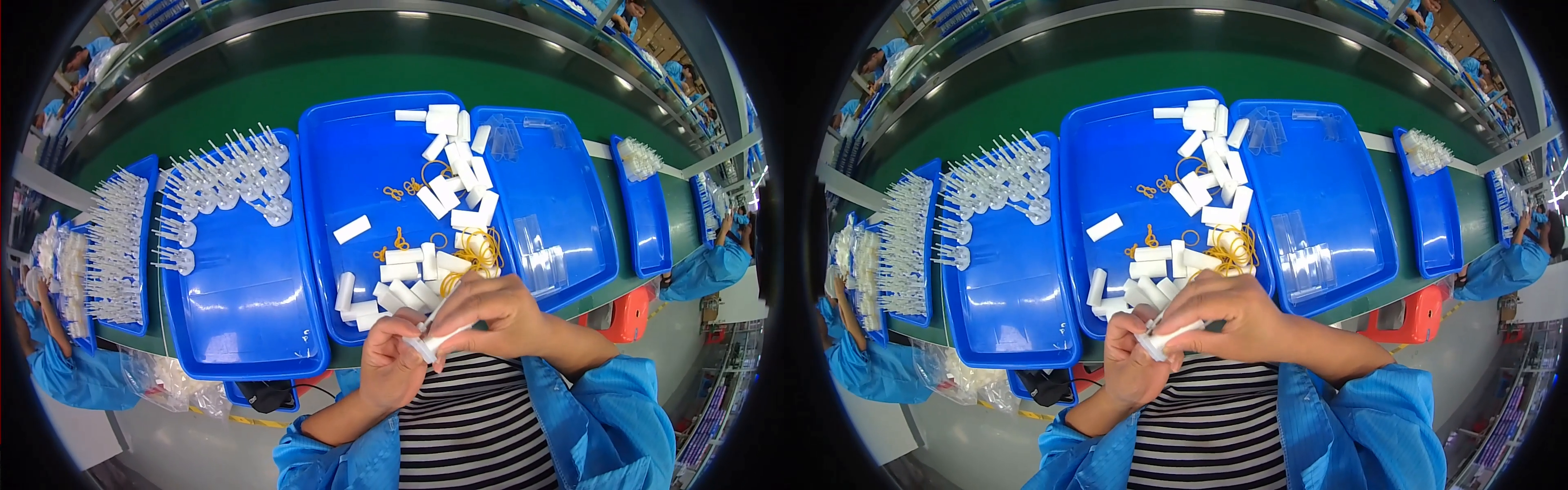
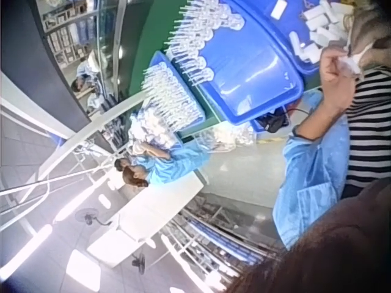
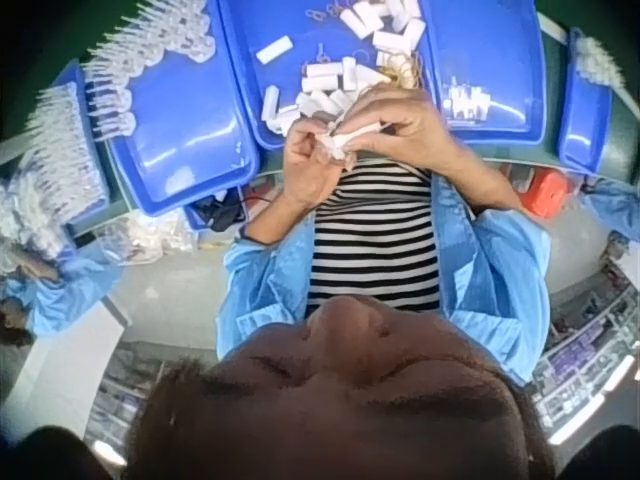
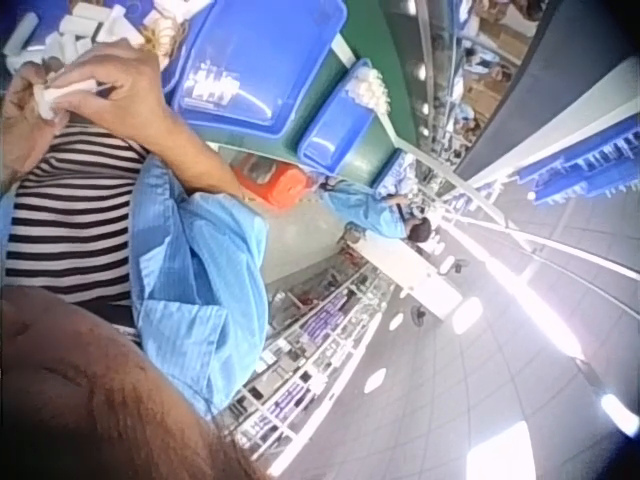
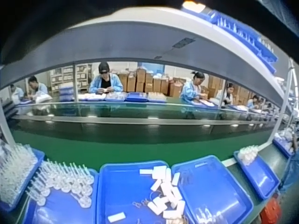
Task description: The person assembles components by mounting white tubes onto plastic bases, sliding clear plastic sleeves over them, and securing the finished bundles with rubber bands.
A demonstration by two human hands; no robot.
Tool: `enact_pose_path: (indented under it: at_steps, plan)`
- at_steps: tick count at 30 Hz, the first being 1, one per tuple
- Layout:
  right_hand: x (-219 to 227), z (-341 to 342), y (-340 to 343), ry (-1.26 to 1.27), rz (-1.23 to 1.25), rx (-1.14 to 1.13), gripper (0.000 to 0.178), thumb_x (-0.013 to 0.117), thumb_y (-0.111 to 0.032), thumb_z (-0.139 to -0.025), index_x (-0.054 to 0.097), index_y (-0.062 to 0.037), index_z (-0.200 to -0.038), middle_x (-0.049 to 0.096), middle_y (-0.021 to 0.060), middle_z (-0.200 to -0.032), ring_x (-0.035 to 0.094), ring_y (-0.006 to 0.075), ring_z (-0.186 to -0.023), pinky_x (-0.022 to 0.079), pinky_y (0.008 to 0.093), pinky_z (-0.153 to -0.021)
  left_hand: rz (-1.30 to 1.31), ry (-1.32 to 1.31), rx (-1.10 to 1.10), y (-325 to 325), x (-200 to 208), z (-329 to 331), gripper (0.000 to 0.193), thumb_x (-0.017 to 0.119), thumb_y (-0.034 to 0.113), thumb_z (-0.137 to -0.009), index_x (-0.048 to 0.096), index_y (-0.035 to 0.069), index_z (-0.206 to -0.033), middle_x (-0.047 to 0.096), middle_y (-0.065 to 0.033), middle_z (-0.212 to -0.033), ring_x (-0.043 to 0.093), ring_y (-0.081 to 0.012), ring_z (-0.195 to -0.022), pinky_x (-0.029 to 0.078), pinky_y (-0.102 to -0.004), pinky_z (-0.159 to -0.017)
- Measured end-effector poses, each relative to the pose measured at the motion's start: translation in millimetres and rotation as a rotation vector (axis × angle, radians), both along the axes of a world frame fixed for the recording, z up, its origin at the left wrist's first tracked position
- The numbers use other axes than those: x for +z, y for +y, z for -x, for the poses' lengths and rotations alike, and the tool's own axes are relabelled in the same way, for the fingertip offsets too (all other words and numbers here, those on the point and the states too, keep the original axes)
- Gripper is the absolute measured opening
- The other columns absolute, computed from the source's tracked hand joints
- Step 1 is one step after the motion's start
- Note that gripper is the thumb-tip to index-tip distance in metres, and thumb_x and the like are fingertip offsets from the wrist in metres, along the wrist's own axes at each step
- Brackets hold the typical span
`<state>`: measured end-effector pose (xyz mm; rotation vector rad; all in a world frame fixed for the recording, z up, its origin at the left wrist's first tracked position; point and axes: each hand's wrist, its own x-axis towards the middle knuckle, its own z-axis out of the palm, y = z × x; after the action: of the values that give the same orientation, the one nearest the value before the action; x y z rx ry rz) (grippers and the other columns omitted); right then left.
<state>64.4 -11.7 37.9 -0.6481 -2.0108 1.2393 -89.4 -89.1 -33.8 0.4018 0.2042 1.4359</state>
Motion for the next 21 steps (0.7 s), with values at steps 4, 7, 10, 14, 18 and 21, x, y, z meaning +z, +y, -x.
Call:
enact_pose_path:
  at_steps: [4,7,10,14,18,21]
  plan:
    - [6,11,2,-0.005,-0.016,0.088,0.025,0.076,-0.012,-0.069,0.069,-0.0102,-0.093,0.066,0.0042,-0.089,0.062,0.0156,-0.079,0.044,0.0257,-0.070,-0.001,0.071,0.050,-5,3,13,0.022,0.062,0.004,-0.082,0.051,0.003,-0.100,0.048,-0.0121,-0.100,0.057,-0.0214,-0.082,0.052,-0.0313,-0.064]
    - [20,22,20,-0.117,-0.259,0.088,0.046,0.081,-0.025,-0.063,0.066,-0.0066,-0.102,0.063,0.0072,-0.096,0.060,0.0197,-0.085,0.044,0.0299,-0.072,-0.074,0.154,0.180,-7,4,26,0.023,0.064,0.004,-0.081,0.051,0.003,-0.101,0.050,-0.0127,-0.096,0.058,-0.0223,-0.081,0.053,-0.0313,-0.064]
    - [18,37,48,-0.099,-0.160,0.032,0.040,0.077,-0.022,-0.068,0.064,-0.0065,-0.102,0.062,0.0077,-0.095,0.060,0.0207,-0.083,0.045,0.0319,-0.073,-0.058,0.203,0.289,-9,7,40,0.026,0.066,0.001,-0.078,0.051,0.002,-0.098,0.051,-0.0132,-0.095,0.059,-0.0222,-0.080,0.053,-0.0315,-0.065]
    - [-13,69,90,-0.425,-0.367,-0.006,0.028,0.071,-0.014,-0.071,0.062,-0.0065,-0.096,0.061,0.0091,-0.093,0.059,0.0247,-0.086,0.045,0.0354,-0.077,-0.060,0.377,0.402,-12,2,51,0.025,0.065,-0.003,-0.077,0.050,0.002,-0.097,0.051,-0.0139,-0.098,0.058,-0.0193,-0.084,0.051,-0.0295,-0.073]
    - [-43,90,109,-0.722,-0.525,0.101,0.024,0.070,-0.008,-0.069,0.060,-0.0063,-0.091,0.059,0.0093,-0.090,0.056,0.0275,-0.086,0.044,0.0362,-0.079,-0.106,0.598,0.490,-14,4,56,0.022,0.063,-0.003,-0.078,0.052,0.001,-0.097,0.051,-0.0162,-0.104,0.057,-0.0175,-0.088,0.049,-0.0278,-0.080]
    - [-35,86,109,-0.677,-0.494,0.136,0.022,0.069,-0.007,-0.069,0.060,-0.0067,-0.089,0.058,0.0080,-0.090,0.055,0.0268,-0.085,0.044,0.0361,-0.079,-0.111,0.761,0.513,-18,-2,58,0.020,0.062,0.001,-0.080,0.048,0.003,-0.095,0.051,-0.0161,-0.103,0.058,-0.0176,-0.080,0.050,-0.0254,-0.065]
